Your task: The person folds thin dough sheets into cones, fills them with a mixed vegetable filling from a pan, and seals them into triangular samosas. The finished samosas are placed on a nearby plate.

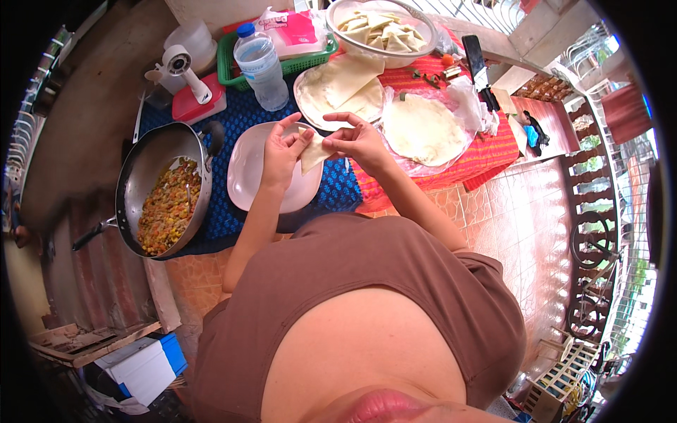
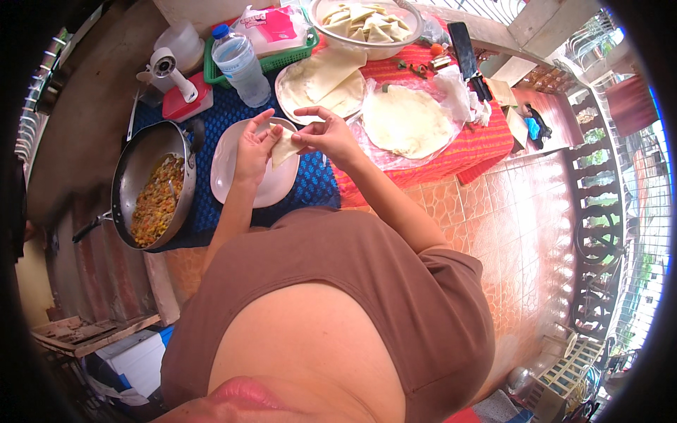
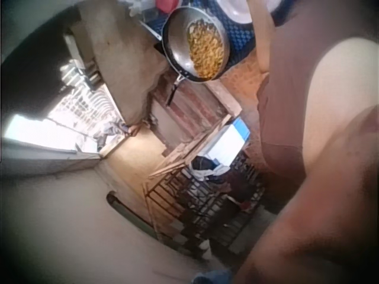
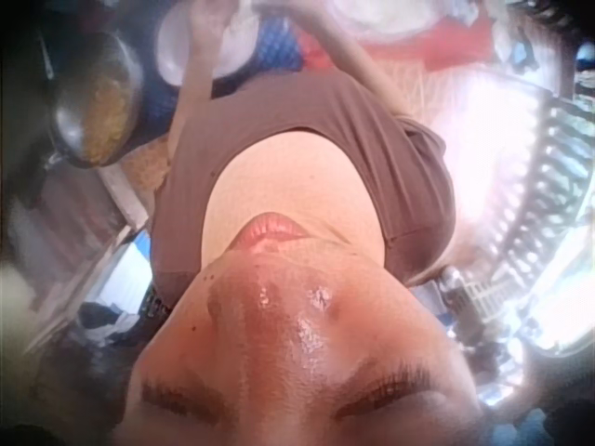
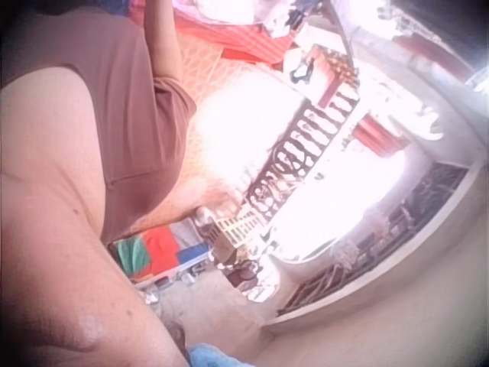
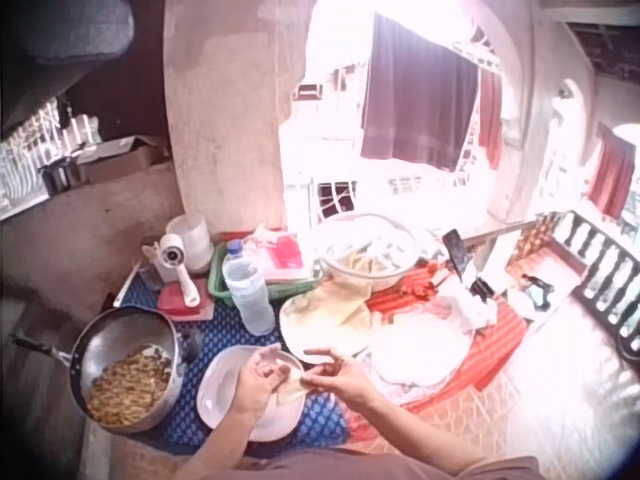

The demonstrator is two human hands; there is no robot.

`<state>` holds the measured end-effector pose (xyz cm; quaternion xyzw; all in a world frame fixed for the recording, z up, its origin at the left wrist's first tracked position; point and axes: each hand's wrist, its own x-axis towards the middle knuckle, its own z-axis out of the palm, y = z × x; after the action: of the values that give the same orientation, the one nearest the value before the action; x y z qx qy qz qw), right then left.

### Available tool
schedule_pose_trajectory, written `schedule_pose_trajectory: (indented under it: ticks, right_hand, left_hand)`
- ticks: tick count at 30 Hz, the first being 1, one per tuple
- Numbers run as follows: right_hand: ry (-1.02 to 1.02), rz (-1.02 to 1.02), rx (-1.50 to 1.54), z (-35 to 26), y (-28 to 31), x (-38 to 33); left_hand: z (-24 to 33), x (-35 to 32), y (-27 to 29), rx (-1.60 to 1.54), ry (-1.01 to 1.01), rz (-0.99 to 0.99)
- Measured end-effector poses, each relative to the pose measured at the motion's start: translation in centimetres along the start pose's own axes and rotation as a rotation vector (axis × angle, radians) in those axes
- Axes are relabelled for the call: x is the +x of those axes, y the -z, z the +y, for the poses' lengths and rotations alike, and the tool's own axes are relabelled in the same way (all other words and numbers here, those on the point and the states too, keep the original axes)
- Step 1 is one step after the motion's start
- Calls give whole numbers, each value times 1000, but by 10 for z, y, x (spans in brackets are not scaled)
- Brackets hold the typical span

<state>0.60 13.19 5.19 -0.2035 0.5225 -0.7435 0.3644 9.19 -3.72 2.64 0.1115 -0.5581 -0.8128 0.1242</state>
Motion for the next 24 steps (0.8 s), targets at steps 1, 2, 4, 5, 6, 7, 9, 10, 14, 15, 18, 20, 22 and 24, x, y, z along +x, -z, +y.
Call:
schedule_pose_trajectory:
  ticks: [1, 2, 4, 5, 6, 7, 9, 10, 14, 15, 18, 20, 22, 24]
  right_hand:
    - [6, -7, -37, -2, 4, 2]
    - [13, -14, -74, -1, 6, 4]
    - [72, -46, -139, -12, 30, 16]
    - [50, -40, -180, -34, 38, 22]
    - [162, -27, -217, -57, 50, 33]
    - [271, -18, -248, -80, 64, 47]
    - [534, 141, -478, -123, 105, 86]
    - [635, 186, -541, -144, 132, 111]
    - [636, 504, -538, -178, 196, 176]
    - [604, 612, -654, -170, 218, 189]
    - [458, 629, -1671, -140, 236, 203]
    - [575, 580, -1770, -133, 231, 197]
    - [653, 640, -1858, -144, 177, 177]
    - [489, 336, -1372, -126, 135, 165]
  left_hand:
    - [-1, 3, 0, 34, 3, 12]
    - [-2, -2, 1, 67, 5, 25]
    - [13, -12, -13, 130, 52, 35]
    - [11, -18, -10, 187, 25, 45]
    - [11, -22, -6, 250, 1, 52]
    - [11, -23, -2, 316, -20, 64]
    - [16, -26, -3, 339, 32, -5]
    - [17, -29, -4, 351, 64, -35]
    - [13, -34, -12, 433, -2, -36]
    - [13, -34, -14, 436, 2, -37]
    - [10, -40, -9, 474, 4, 15]
    - [7, -42, -7, 493, 4, 48]
    - [8, -45, -6, 504, 11, 94]
    - [10, -44, -10, 508, 19, 105]
